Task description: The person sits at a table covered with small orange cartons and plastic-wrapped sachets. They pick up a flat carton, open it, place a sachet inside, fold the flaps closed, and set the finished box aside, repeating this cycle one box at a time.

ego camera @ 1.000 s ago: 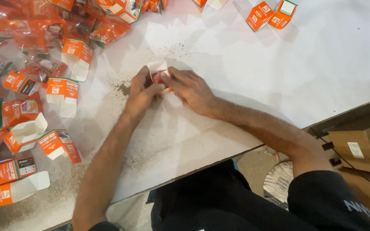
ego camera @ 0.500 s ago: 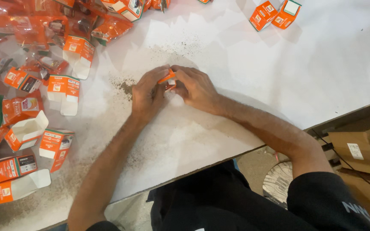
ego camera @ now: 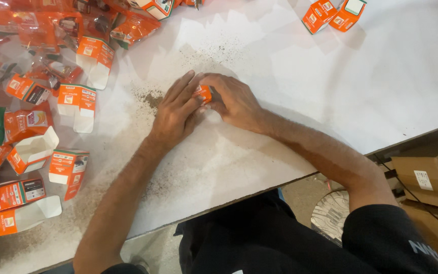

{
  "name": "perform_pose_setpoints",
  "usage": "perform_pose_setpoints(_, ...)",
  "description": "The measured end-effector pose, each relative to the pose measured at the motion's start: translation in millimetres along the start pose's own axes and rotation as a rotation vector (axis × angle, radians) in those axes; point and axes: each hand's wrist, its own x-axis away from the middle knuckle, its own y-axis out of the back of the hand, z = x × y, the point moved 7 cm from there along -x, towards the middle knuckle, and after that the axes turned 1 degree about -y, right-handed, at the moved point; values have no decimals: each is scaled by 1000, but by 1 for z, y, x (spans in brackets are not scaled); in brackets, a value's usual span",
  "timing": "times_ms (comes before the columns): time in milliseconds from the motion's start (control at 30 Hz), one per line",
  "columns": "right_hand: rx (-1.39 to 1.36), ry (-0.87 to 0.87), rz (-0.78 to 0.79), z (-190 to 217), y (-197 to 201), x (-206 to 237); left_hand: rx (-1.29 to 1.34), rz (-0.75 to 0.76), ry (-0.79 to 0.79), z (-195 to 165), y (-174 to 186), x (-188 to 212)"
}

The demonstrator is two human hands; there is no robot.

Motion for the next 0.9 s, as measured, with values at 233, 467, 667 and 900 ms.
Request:
perform_pose_setpoints(233,345,-90,-194,-28,20,-2,-338,-225,278,59,57,31)
perform_pose_setpoints(467,248,-7,-139,-30,20,-4,-437,-407,286,89,101,20)
perform_pose_setpoints(667,-463,-249,238,-36,-16,-2,-245,-56,-332,-11,32,-12)
perform_pose_setpoints(900,-373,-177,72,-30,-4,0,-508,-154,209,119,57,-75)
